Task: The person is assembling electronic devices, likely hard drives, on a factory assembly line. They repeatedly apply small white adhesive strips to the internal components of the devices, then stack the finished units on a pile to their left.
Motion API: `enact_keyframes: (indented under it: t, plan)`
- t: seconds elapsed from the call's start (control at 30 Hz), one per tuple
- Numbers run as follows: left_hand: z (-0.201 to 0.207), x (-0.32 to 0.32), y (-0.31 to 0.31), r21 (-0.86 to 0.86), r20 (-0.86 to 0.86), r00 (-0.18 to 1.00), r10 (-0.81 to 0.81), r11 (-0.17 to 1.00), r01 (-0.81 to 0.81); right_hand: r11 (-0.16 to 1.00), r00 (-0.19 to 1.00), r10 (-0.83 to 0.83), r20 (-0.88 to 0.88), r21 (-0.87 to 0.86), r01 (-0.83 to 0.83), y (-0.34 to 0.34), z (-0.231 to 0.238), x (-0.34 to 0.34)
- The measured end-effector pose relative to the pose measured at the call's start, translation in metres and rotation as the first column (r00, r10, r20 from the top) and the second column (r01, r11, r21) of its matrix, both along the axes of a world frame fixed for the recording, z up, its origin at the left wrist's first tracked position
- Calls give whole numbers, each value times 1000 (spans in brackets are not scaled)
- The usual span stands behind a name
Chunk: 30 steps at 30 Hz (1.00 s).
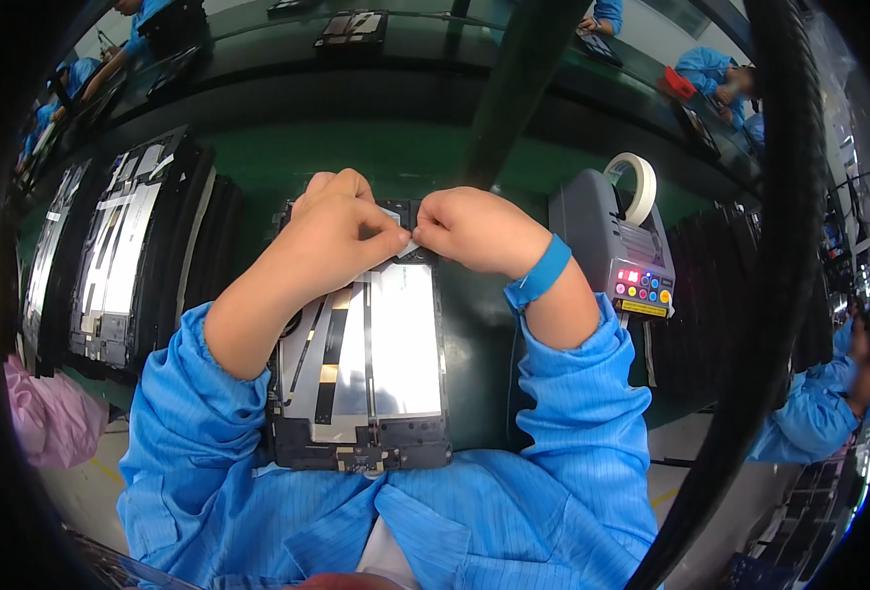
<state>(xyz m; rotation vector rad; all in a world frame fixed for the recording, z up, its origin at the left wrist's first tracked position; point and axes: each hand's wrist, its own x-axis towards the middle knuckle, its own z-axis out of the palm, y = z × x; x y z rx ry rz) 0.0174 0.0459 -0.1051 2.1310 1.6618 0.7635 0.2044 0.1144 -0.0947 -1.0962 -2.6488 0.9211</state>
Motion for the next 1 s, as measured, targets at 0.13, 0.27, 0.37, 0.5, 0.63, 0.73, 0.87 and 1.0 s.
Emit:
enact_keyframes:
  t: [0.13,0.27,0.37,0.5,0.63,0.73,0.87,1.0]
  plan:
    - [0,2,2,-4,-9,1000,12,1000,-12,996,999,-35,0,88,34,-2,-7,0]
    - [-1,1,2,8,-7,1000,5,1000,-5,947,965,-264,0,-188,259,-4,-7,-1]
    - [2,1,0,10,-25,1000,2,1000,-1,853,899,-433,-71,-356,382,-7,-15,-1]
    - [-1,-10,-8,218,-47,999,-21,975,31,721,711,-652,-263,-507,472,-20,-38,6]
    - [7,-26,-68,269,67,998,-16,963,-3,707,524,-707,-475,-507,493,-66,-66,31]
    - [6,-50,-133,-63,118,993,5,998,2,844,668,-520,-533,-439,307,-127,-73,46]
    - [-22,-68,-174,-185,305,931,-202,946,266,935,821,-310,-479,-311,171,-166,-63,27]
    - [-6,-71,-187,-130,348,912,-218,952,277,950,819,-259,-511,-288,121,-170,-35,9]
